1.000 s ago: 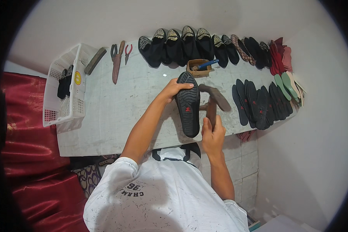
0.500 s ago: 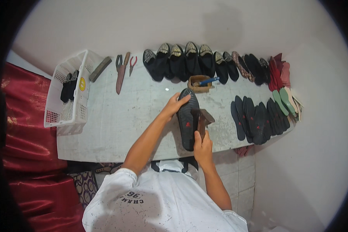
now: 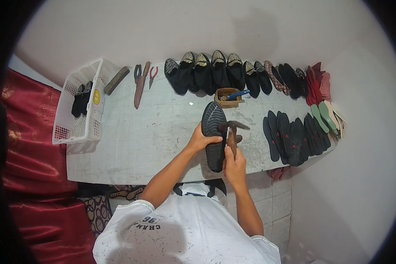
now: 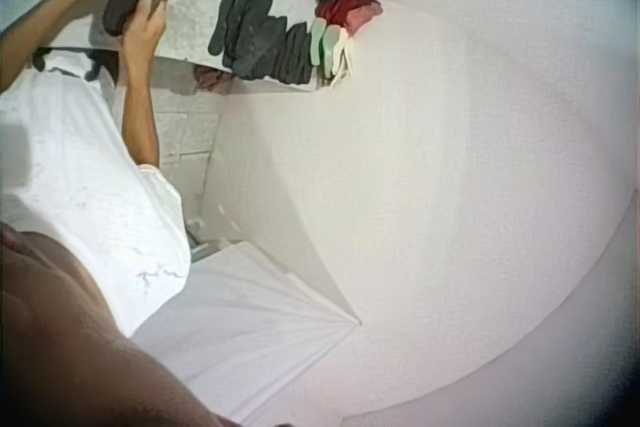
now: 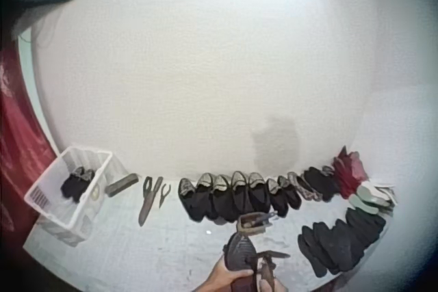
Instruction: Applying adhesive or finish to shoe soles and components using a brush and hammer.
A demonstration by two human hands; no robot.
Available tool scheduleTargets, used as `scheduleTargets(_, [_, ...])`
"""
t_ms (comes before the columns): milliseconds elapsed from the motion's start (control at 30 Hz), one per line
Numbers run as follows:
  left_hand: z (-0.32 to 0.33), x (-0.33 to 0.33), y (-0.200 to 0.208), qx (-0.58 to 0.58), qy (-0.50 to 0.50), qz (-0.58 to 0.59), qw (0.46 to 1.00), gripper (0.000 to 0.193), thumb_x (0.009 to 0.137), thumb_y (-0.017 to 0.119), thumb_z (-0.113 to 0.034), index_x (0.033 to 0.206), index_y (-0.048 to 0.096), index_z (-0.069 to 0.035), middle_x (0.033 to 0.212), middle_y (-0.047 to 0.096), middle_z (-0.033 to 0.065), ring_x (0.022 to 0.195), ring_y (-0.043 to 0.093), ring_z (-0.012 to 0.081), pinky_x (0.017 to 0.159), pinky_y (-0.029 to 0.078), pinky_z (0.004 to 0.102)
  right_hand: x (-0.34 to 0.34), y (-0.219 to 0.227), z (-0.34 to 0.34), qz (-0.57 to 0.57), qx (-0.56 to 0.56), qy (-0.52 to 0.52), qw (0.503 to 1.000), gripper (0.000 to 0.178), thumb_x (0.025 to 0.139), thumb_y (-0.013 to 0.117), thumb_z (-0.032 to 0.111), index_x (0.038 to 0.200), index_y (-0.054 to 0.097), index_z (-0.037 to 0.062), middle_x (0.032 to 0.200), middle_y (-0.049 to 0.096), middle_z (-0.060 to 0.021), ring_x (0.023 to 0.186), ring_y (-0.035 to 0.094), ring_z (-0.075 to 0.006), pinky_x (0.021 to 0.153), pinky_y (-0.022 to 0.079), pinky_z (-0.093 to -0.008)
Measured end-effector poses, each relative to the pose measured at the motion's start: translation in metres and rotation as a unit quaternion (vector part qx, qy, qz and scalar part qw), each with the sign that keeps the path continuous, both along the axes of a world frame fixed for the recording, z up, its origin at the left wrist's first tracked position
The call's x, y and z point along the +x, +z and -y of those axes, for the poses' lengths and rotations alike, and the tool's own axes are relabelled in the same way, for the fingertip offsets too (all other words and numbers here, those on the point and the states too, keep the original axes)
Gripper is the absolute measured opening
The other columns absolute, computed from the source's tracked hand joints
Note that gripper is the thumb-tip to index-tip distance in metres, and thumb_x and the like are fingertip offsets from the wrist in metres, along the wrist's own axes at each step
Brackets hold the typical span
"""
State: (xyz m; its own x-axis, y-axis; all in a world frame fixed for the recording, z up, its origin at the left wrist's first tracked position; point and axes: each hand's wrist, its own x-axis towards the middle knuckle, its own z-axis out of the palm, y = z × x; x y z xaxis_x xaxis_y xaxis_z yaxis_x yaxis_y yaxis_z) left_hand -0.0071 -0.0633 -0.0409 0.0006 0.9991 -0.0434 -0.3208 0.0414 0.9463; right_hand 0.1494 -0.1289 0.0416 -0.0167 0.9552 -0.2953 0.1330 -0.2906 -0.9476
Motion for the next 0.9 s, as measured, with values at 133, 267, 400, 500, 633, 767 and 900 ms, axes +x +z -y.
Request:
scheduleTargets(133, [0.0, 0.0, 0.002, 0.006, -0.006, -0.006, 1.0, 0.075, 0.061, 0.086, -0.009, 0.125, 0.049, -0.001, 0.113, 0.062, 0.0084, 0.102, 0.061, 0.0191, 0.093, 0.049, 0.0339, 0.0, 0.035, 0.001, 0.009, 0.123, 0.004, 0.992, 0.024, 0.097, 0.054, 0.025, 0.087, 0.054, 0.0027, 0.054, 0.047, 0.0024, 0.043, 0.041, -0.0045, 0.039, 0.031, -0.0227])
scheduleTargets(267, [-0.001, 0.0, 0.005, -0.023, 0.005, -0.024, 0.999, 0.073, 0.061, 0.085, -0.01, 0.124, 0.05, -0.002, 0.111, 0.063, 0.0079, 0.102, 0.061, 0.0192, 0.092, 0.049, 0.0342, 0.003, 0.021, 0.003, 0.004, 0.236, 0.029, 0.971, 0.029, 0.096, 0.054, 0.027, 0.093, 0.055, -0.0017, 0.058, 0.05, -0.002, 0.05, 0.046, -0.0086, 0.046, 0.037, -0.0281])
scheduleTargets(400, [0.002, 0.0, -0.007, 0.011, -0.003, -0.013, 1.0, 0.079, 0.059, 0.086, -0.009, 0.127, 0.046, -0.002, 0.115, 0.061, 0.0101, 0.106, 0.06, 0.0227, 0.094, 0.049, 0.0361, -0.002, -0.018, 0.011, 0.185, 0.176, 0.071, 0.964, 0.029, 0.095, 0.055, 0.025, 0.097, 0.056, -0.0034, 0.07, 0.06, -0.0248, 0.069, 0.062, -0.0432, 0.06, 0.045, -0.044])
scheduleTargets(500, [-0.002, 0.002, -0.006, -0.01, -0.015, 0.012, 1.0, 0.079, 0.059, 0.085, -0.008, 0.127, 0.046, -0.002, 0.115, 0.061, 0.0097, 0.107, 0.059, 0.0232, 0.095, 0.049, 0.0363, -0.004, -0.023, 0.007, 0.171, 0.156, 0.055, 0.971, 0.028, 0.095, 0.055, 0.025, 0.095, 0.056, -0.003, 0.065, 0.058, -0.0191, 0.061, 0.061, -0.0344, 0.058, 0.045, -0.0415])
scheduleTargets(633, [0.001, 0.001, 0.001, -0.036, -0.003, 0.002, 0.999, 0.08, 0.059, 0.085, -0.007, 0.129, 0.045, -0.003, 0.116, 0.061, 0.0095, 0.107, 0.06, 0.0228, 0.095, 0.048, 0.036, 0.0, -0.026, 0.004, 0.135, 0.133, 0.049, 0.981, 0.029, 0.095, 0.057, 0.027, 0.093, 0.058, -0.0017, 0.061, 0.055, -0.0099, 0.054, 0.055, -0.0191, 0.052, 0.041, -0.0354])
scheduleTargets(767, [0.002, 0.003, 0.0, -0.026, -0.004, 0.016, 1.0, 0.076, 0.063, 0.083, -0.008, 0.129, 0.046, -0.003, 0.115, 0.061, 0.0075, 0.106, 0.059, 0.0206, 0.096, 0.046, 0.0349, 0.004, 0.005, 0.005, 0.06, 0.181, 0.046, 0.981, 0.037, 0.095, 0.056, 0.04, 0.087, 0.053, 0.0046, 0.057, 0.047, 0.0023, 0.044, 0.043, -0.0046, 0.038, 0.032, -0.0216])
scheduleTargets(900, [0.0, 0.002, 0.006, -0.064, -0.008, 0.013, 0.998, 0.079, 0.061, 0.084, -0.006, 0.13, 0.045, -0.004, 0.117, 0.06, 0.0083, 0.108, 0.059, 0.0215, 0.097, 0.046, 0.0357, -0.001, 0.003, 0.01, 0.007, 0.318, 0.027, 0.948, 0.039, 0.096, 0.055, 0.04, 0.094, 0.054, 0.0007, 0.058, 0.05, -0.003, 0.047, 0.048, -0.0085, 0.041, 0.035, -0.0242])
